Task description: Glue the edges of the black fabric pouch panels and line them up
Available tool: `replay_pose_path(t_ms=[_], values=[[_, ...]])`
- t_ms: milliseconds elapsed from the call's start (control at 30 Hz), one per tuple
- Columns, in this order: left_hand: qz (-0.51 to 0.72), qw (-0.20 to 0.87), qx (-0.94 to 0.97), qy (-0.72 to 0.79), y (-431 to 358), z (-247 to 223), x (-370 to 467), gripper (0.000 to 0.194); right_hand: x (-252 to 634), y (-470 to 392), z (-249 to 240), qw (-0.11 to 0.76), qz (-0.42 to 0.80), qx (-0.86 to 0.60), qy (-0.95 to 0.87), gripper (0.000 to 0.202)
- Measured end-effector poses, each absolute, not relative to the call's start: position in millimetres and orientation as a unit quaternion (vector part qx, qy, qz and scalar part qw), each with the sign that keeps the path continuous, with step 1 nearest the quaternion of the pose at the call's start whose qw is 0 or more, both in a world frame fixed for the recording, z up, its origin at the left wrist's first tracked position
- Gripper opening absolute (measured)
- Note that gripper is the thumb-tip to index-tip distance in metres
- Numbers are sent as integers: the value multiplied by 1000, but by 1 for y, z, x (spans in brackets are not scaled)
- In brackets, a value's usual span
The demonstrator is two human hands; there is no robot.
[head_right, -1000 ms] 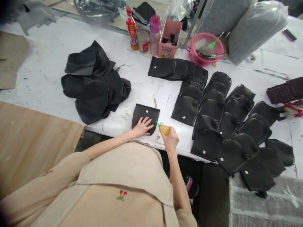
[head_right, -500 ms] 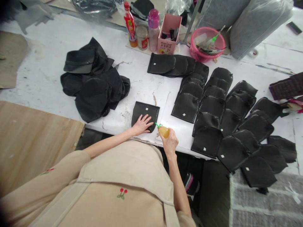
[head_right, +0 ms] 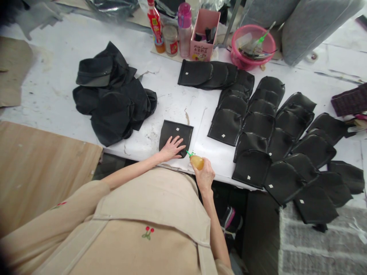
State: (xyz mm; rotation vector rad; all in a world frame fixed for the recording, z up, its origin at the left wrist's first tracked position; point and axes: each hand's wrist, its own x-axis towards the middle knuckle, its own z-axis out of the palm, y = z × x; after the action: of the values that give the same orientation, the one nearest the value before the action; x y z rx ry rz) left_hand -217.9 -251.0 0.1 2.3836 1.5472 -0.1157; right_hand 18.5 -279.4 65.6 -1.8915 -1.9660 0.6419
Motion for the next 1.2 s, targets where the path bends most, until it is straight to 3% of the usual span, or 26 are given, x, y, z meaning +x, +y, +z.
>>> replay_pose_path(t_ms=[600,933,1200], values=[[-40,157,827,539,-252,1,-218,62,26,-294,76,124,291,-674,-668,64],[-42,158,825,541,-251,2,-218,61,27,-284,57,167,340,-674,-634,70],[-46,162,820,546,-252,2,-219,61,41,-276,67,153,341,-640,-671,64]])
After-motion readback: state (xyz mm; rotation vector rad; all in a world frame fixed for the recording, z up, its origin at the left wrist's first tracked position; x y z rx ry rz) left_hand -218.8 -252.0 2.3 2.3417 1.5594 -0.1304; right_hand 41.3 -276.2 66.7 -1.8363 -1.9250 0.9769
